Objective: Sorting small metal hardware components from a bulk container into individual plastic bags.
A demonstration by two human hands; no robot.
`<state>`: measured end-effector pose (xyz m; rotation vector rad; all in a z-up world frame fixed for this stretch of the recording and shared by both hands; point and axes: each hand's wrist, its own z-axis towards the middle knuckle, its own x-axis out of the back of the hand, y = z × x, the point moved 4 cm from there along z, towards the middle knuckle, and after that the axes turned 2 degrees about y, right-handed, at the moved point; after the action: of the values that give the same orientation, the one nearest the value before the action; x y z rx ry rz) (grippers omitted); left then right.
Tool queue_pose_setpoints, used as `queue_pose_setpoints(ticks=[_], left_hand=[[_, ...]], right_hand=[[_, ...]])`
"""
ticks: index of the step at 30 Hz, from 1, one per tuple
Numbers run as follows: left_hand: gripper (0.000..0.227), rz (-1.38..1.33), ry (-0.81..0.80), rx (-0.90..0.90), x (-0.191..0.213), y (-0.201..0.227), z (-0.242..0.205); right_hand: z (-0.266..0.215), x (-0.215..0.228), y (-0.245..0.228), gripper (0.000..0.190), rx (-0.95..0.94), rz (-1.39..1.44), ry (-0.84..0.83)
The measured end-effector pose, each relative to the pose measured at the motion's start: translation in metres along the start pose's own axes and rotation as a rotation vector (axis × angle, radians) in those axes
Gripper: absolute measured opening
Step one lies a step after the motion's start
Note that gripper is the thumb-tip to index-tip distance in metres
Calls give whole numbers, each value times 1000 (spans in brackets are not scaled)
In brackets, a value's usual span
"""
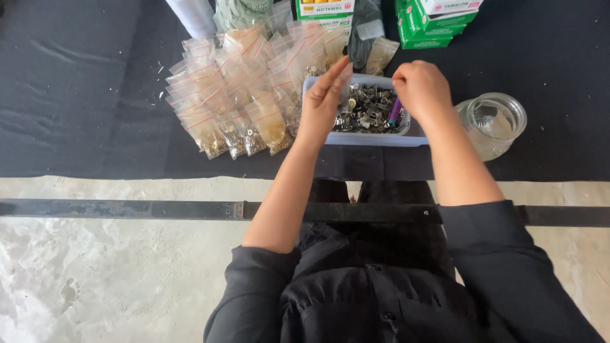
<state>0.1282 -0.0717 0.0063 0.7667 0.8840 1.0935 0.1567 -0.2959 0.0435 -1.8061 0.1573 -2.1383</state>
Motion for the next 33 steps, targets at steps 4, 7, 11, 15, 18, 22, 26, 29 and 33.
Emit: queue_pose_setpoints(ticks=[4, 7, 11, 15, 18, 22, 26, 29, 33], left_hand=[[38, 65, 63, 144, -10, 5, -4], [42, 141, 76, 143, -4, -7, -8], [64, 163, 34, 160, 5, -16, -9], [80, 347, -83, 152, 10, -21, -16], [71, 391, -116, 273, 7, -3, -23], [46, 391, -33, 100, 9, -24, -23], [23, 237, 187, 73, 7, -24, -2], [26, 74, 256, 42, 9, -20, 3], [34, -34, 245, -9, 11, -18, -2]], right_hand=[[7, -37, 15, 17, 74, -130, 133], [-3, -31, 2, 10, 229, -20, 250], [-21, -12, -24, 5, 290, 262, 116], [-39, -10, -38, 13, 444, 257, -88], [-41, -18, -29, 24, 353, 207, -234], [-41, -22, -41, 16, 454, 119, -113], [-32, -38, -39, 14, 388, 8, -161], [-28, -40, -32, 13, 406, 22, -128], [-27, -30, -12, 11, 300, 471, 6]])
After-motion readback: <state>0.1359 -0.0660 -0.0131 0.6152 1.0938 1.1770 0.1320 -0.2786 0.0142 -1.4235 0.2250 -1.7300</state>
